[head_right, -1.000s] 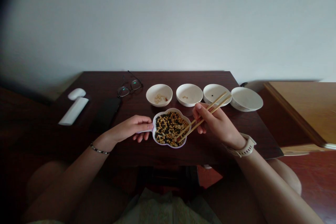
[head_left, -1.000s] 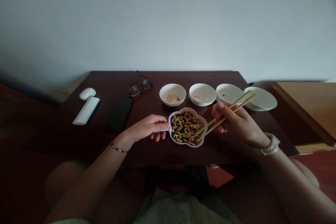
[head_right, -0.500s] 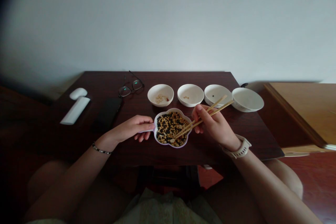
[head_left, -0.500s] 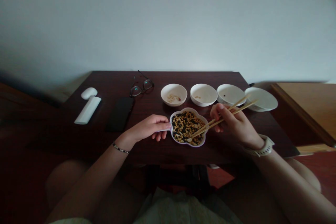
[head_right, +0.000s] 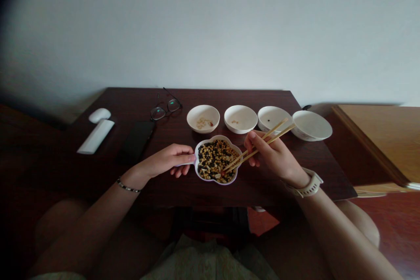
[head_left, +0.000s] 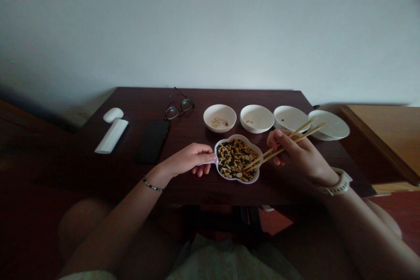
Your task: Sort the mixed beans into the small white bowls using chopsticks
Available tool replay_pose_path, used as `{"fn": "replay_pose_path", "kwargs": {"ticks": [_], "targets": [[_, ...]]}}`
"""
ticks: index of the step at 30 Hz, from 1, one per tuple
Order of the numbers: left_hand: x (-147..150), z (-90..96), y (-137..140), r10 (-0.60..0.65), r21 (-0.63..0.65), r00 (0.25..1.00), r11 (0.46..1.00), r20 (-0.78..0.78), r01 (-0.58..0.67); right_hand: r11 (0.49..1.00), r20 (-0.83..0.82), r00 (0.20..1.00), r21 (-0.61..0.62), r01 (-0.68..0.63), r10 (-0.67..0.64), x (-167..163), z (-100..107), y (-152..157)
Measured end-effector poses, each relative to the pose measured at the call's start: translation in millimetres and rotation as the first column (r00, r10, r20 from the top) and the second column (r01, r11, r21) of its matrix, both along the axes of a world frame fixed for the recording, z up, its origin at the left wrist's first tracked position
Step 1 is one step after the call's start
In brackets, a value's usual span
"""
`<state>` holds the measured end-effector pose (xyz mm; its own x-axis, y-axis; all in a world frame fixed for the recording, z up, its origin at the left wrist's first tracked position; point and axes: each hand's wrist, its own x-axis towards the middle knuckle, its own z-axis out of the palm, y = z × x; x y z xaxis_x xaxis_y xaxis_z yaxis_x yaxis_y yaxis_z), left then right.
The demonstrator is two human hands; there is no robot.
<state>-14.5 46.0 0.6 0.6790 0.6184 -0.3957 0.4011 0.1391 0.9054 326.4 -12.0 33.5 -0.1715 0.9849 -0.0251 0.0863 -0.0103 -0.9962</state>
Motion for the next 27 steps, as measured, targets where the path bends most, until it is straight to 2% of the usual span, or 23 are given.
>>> {"fn": "replay_pose_path", "kwargs": {"ticks": [7, 14, 21, 27], "targets": [[-0.3, -0.8, -0.3, 0.006, 0.003, 1.0, 1.0, -0.002, -0.006, 0.999, -0.027, 1.0, -0.036, -0.008, 0.007, 2.2, 0.3, -2.0], [1.0, 2.1, -0.7, 0.008, -0.003, 1.0, 1.0, -0.002, -0.008, 0.995, -0.028, 0.996, -0.042, -0.085, 0.084, -6.2, -1.3, -1.8], [1.8, 2.2, -0.6, 0.016, -0.005, 1.0, 1.0, -0.012, -0.016, 0.998, -0.055, 0.998, -0.054, -0.034, 0.031, -3.4, -6.5, -0.7], [1.9, 2.6, -0.1, 0.007, -0.009, 1.0, 1.0, -0.001, -0.007, 0.996, -0.077, 0.995, -0.058, -0.066, 0.061, -3.6, -2.7, -3.1]]}}
